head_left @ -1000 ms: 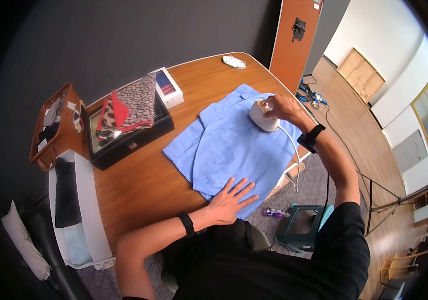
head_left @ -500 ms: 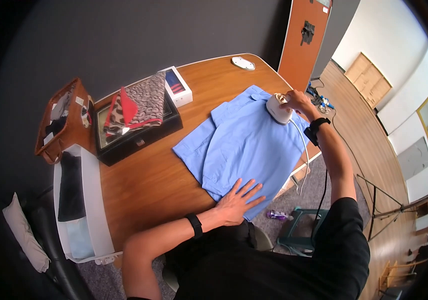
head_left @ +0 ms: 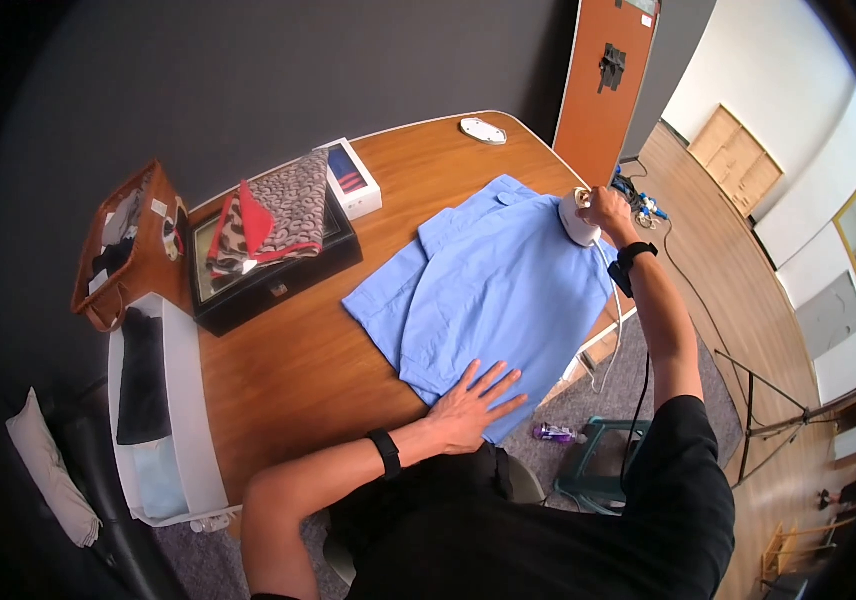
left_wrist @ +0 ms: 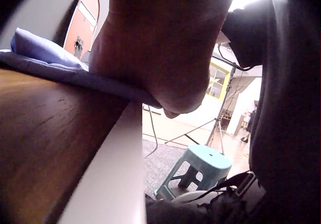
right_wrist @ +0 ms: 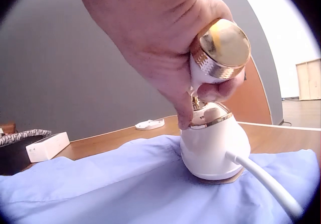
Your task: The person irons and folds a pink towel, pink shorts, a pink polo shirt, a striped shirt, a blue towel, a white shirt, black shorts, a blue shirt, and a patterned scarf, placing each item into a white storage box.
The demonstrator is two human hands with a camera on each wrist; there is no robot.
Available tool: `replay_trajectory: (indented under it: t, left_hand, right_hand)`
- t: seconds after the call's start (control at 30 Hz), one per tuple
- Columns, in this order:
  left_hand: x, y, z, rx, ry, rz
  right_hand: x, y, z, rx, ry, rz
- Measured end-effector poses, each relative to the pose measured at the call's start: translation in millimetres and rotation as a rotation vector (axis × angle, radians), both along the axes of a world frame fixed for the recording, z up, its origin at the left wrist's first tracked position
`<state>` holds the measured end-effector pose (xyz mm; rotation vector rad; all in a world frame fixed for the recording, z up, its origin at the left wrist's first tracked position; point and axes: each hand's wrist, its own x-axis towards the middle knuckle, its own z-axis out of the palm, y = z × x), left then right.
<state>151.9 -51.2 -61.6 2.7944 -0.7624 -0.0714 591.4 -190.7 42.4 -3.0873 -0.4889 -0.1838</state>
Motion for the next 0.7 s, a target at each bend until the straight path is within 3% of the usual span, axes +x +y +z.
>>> replay_trajectory:
  t: [0.1,0.23,0.43,0.53,0.63,0.7]
  left_hand:
    - [1,0,-5,-0.014,-0.029,0.000]
    - [1,-1,-1,-0.001,0.002,0.001]
    - [3,-8,0,0.062,0.015,0.005]
    - [14,-8,-5,-0.123,0.037,-0.038]
    - [22,5,8,-0.456,0.166,-0.065]
    - [33,28,6,-0.395,0.120,0.003]
  right_hand:
    - [20,5,-4,-0.023,0.024,0.021]
    - [6,20,2,-0.041,-0.064,0.108]
    - [-63,46,19,-0.035,-0.021,0.414]
    - [-124,66,41,-0.005,0.090,0.521]
    - [-146,80,29,-0.040,0.182,0.612]
    - [-160,87,25,-0.072,0.246,0.643]
